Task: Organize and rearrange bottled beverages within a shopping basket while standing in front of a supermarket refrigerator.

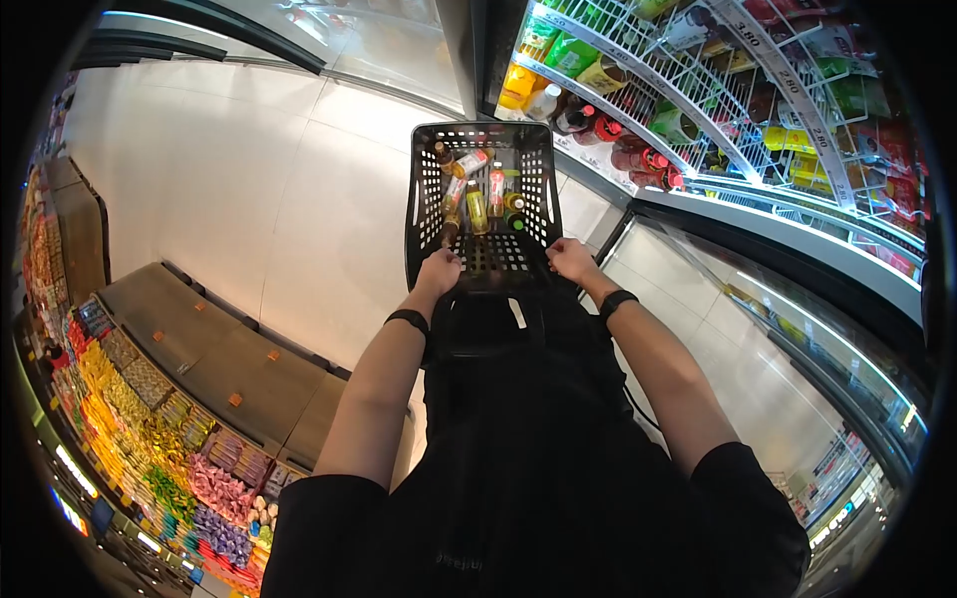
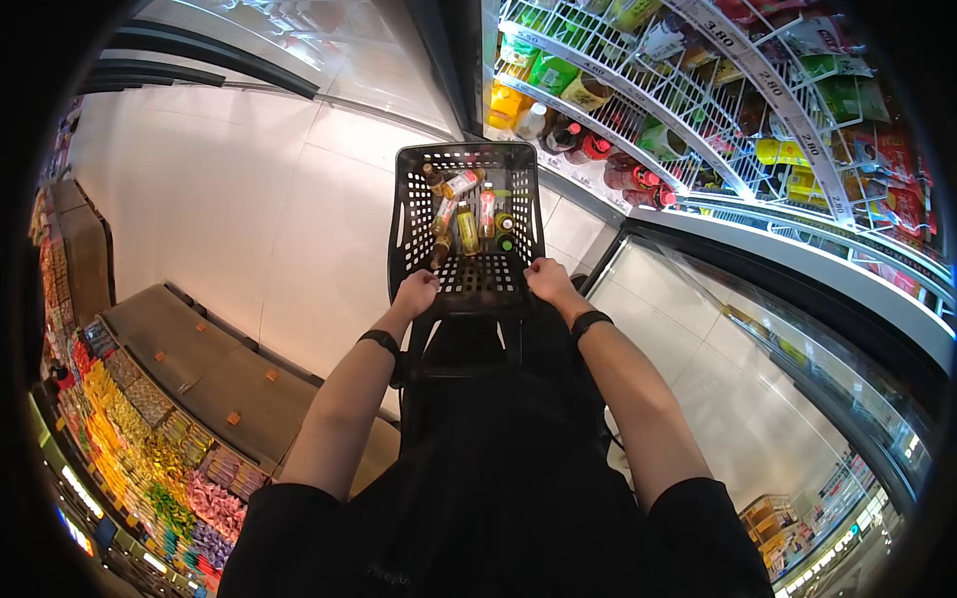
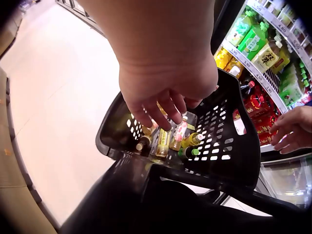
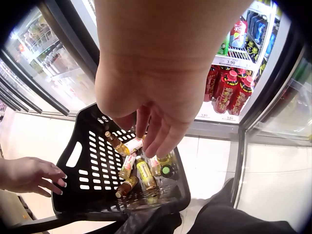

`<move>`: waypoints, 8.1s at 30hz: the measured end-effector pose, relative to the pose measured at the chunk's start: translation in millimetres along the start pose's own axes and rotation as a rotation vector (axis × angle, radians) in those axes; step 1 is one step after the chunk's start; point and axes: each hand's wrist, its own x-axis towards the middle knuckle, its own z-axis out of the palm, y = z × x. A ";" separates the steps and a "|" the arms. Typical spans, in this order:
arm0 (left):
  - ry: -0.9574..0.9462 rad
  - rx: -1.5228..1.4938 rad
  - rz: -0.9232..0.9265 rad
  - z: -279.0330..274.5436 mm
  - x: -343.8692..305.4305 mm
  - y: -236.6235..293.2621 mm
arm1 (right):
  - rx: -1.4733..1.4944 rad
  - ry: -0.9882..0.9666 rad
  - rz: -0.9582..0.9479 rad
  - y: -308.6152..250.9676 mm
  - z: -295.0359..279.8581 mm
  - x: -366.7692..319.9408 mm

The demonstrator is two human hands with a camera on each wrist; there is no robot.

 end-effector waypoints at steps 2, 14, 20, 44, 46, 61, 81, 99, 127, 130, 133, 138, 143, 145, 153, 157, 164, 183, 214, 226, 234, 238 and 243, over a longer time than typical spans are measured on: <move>-0.007 -0.012 -0.001 4.4 13.2 13.3 | 0.058 0.034 0.008 -6.0 21.9 16.3; -0.255 0.282 -0.170 76.3 139.2 -24.6 | 0.650 0.062 0.521 31.7 162.9 176.8; -0.363 0.197 -0.250 153.9 236.9 -61.3 | 0.689 0.248 0.788 68.3 196.1 252.2; -0.182 0.319 0.017 129.0 200.3 -19.0 | 0.150 0.233 0.512 18.6 180.9 160.0; -0.201 0.503 0.112 92.7 165.0 10.4 | 0.069 0.234 0.355 -9.8 152.9 108.2; -0.157 -0.256 0.991 -101.3 -174.8 254.5 | 0.144 0.452 -0.594 -209.7 -189.2 -244.9; -1.093 -0.921 0.562 -85.2 -365.0 324.7 | 1.109 0.197 -0.988 -219.3 -225.1 -419.0; -1.186 -0.790 0.757 -69.2 -366.3 338.9 | 1.296 0.164 -0.933 -223.0 -256.2 -425.6; -0.982 -0.576 1.007 -67.7 -347.9 381.7 | 1.048 0.484 -1.030 -181.5 -282.9 -422.4; -0.978 -0.567 1.059 -71.0 -342.5 406.9 | 0.761 0.595 -1.094 -179.6 -292.0 -458.8; -1.095 -0.398 1.102 -74.1 -322.9 436.0 | 0.587 0.755 -1.047 -178.8 -304.3 -463.2; -0.664 -0.225 1.280 -68.2 -290.1 491.7 | 0.373 0.865 -1.047 -181.1 -356.0 -441.5; 0.236 0.034 1.693 -85.9 -274.4 566.0 | 0.092 1.227 -1.130 -191.7 -400.0 -395.9; 0.308 0.046 1.736 -88.3 -262.2 594.7 | 0.008 1.345 -1.193 -194.5 -418.5 -375.3; 0.510 0.252 1.652 -91.8 -206.5 664.5 | -0.059 1.262 -1.268 -204.8 -464.5 -312.7; 0.546 0.217 1.655 -83.8 -199.6 670.4 | -0.048 1.232 -1.230 -197.3 -476.7 -287.6; 0.479 0.024 1.569 -62.2 -172.2 667.9 | -0.054 1.121 -1.114 -199.0 -493.5 -259.1; -0.364 -0.396 0.847 -33.3 -131.7 690.6 | -0.270 1.196 -0.843 -203.9 -546.1 -234.4; -0.030 -0.455 -0.265 -32.4 -45.7 15.8 | -0.290 -0.188 -0.390 -54.4 -16.1 -106.8; -0.250 -0.017 0.056 70.1 12.3 21.7 | 0.157 -0.100 -0.006 -50.7 81.6 17.6; -0.350 0.203 0.068 64.3 93.9 16.9 | 0.134 -0.058 0.048 -30.2 133.4 104.7; -0.177 0.187 -0.085 62.6 155.2 -16.6 | 0.173 -0.116 0.095 -23.6 161.6 155.7; -0.191 0.120 -0.275 66.4 224.5 -40.3 | 0.313 -0.163 0.247 -13.2 179.9 231.1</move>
